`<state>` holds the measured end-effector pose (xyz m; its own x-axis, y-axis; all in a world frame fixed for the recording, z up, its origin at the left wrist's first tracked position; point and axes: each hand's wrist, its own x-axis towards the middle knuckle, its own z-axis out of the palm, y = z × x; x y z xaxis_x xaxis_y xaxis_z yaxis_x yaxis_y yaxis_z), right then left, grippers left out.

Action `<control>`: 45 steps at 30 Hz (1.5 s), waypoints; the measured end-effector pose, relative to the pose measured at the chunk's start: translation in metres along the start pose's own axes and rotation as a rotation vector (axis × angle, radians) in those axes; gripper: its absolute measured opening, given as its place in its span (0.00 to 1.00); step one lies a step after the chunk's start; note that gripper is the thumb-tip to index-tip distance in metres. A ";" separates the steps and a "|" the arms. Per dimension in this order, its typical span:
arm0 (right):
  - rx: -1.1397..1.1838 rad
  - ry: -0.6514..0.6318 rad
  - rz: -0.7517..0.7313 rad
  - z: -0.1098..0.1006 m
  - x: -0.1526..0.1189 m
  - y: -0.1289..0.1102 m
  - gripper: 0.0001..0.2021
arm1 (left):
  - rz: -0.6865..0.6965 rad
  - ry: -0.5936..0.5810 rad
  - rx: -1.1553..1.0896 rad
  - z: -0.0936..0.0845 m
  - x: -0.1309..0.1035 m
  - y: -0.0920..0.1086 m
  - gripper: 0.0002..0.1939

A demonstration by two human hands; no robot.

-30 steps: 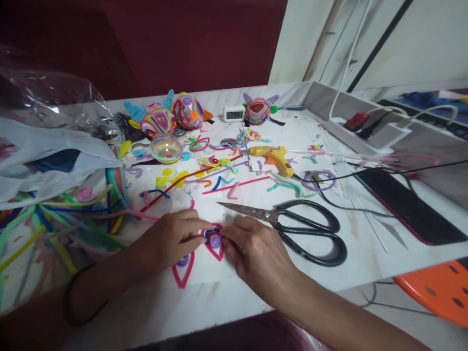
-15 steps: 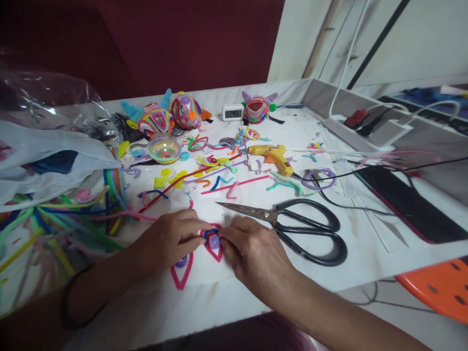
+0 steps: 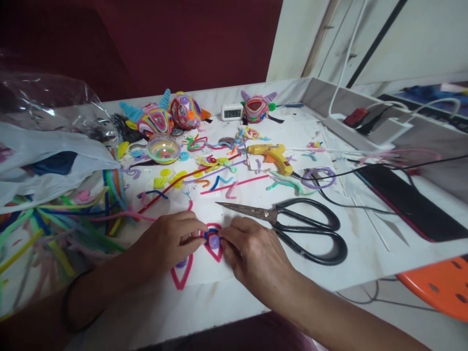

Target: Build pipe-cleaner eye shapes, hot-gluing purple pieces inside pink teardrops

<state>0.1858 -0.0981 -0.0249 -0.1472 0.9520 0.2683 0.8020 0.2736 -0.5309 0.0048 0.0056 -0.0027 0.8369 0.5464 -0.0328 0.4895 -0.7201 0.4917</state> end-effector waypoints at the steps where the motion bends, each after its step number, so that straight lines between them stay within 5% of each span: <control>1: -0.001 0.006 -0.001 0.000 0.000 0.000 0.11 | 0.001 -0.009 0.010 0.000 0.000 0.001 0.06; 12: -0.005 0.017 -0.009 0.001 0.000 -0.003 0.11 | 0.125 -0.147 0.281 0.000 -0.003 0.004 0.11; 23: -0.002 0.030 -0.006 0.000 -0.001 -0.001 0.11 | 0.150 -0.145 0.296 -0.001 -0.003 0.000 0.13; 30: -0.025 0.018 0.010 -0.001 -0.001 -0.003 0.12 | 0.148 -0.253 0.397 -0.003 -0.001 0.007 0.12; 38: -0.051 0.032 -0.014 0.001 -0.002 -0.004 0.12 | 0.209 -0.062 0.493 0.005 -0.007 0.005 0.13; 45: -0.158 0.045 -0.062 0.002 -0.001 -0.007 0.13 | 0.274 -0.009 0.482 0.007 -0.009 0.003 0.13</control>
<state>0.1797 -0.1008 -0.0232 -0.1759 0.9258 0.3347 0.8738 0.3034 -0.3801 0.0008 -0.0046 -0.0071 0.9505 0.3092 0.0319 0.3083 -0.9508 0.0295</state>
